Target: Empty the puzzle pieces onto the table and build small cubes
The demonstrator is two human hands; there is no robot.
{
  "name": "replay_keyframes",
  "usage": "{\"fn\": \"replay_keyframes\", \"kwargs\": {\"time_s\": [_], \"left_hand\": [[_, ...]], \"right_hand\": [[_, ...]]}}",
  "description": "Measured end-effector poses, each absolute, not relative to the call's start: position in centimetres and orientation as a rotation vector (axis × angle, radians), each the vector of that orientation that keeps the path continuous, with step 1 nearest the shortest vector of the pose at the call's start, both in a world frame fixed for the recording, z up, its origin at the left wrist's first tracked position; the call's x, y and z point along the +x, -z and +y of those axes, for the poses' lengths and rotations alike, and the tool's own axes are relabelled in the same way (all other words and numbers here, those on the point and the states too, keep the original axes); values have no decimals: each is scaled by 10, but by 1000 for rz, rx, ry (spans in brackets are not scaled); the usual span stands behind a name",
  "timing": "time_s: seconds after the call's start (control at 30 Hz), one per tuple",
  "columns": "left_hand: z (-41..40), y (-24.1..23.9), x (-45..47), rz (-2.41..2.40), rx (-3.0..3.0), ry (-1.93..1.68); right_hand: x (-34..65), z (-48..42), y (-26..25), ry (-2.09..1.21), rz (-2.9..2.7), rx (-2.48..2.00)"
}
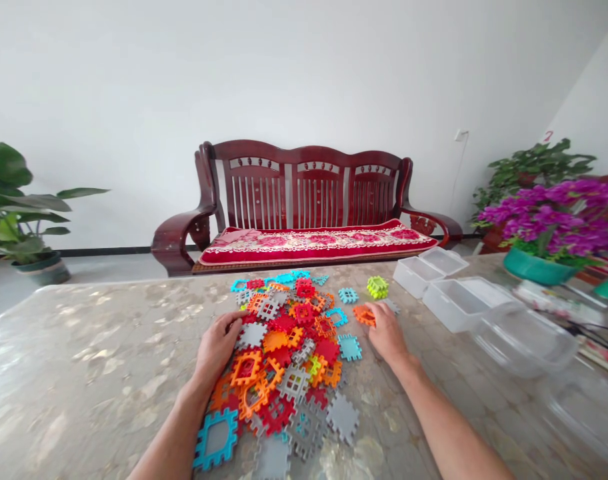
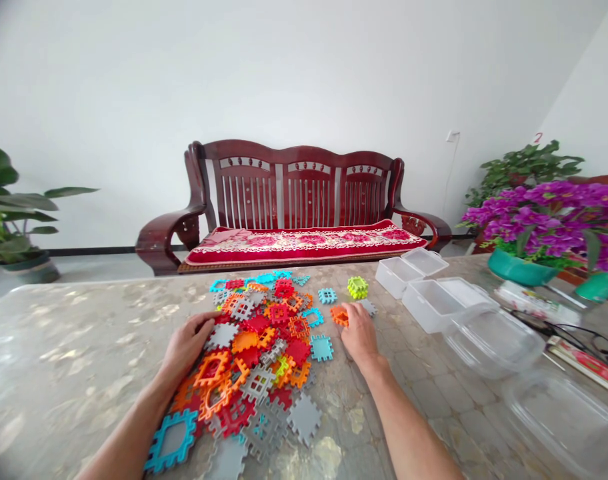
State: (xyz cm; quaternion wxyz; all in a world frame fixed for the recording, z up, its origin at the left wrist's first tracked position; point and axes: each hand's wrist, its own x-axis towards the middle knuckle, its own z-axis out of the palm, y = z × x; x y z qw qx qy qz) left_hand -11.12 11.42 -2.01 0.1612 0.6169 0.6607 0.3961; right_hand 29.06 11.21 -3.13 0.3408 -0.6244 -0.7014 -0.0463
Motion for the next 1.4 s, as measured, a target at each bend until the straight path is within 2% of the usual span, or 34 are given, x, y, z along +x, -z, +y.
{"fn": "replay_keyframes", "kwargs": {"time_s": [0.33, 0.77, 1.4], "left_hand": [[114, 18, -110, 1880, 1737, -1112], [115, 20, -112, 1877, 1759, -1119], [114, 19, -111, 1892, 1751, -1099]], "right_hand": [[294, 106, 33, 15, -1778, -1648], [279, 86, 15, 140, -1899, -1796], [279, 110, 15, 216, -1789, -1696]]}}
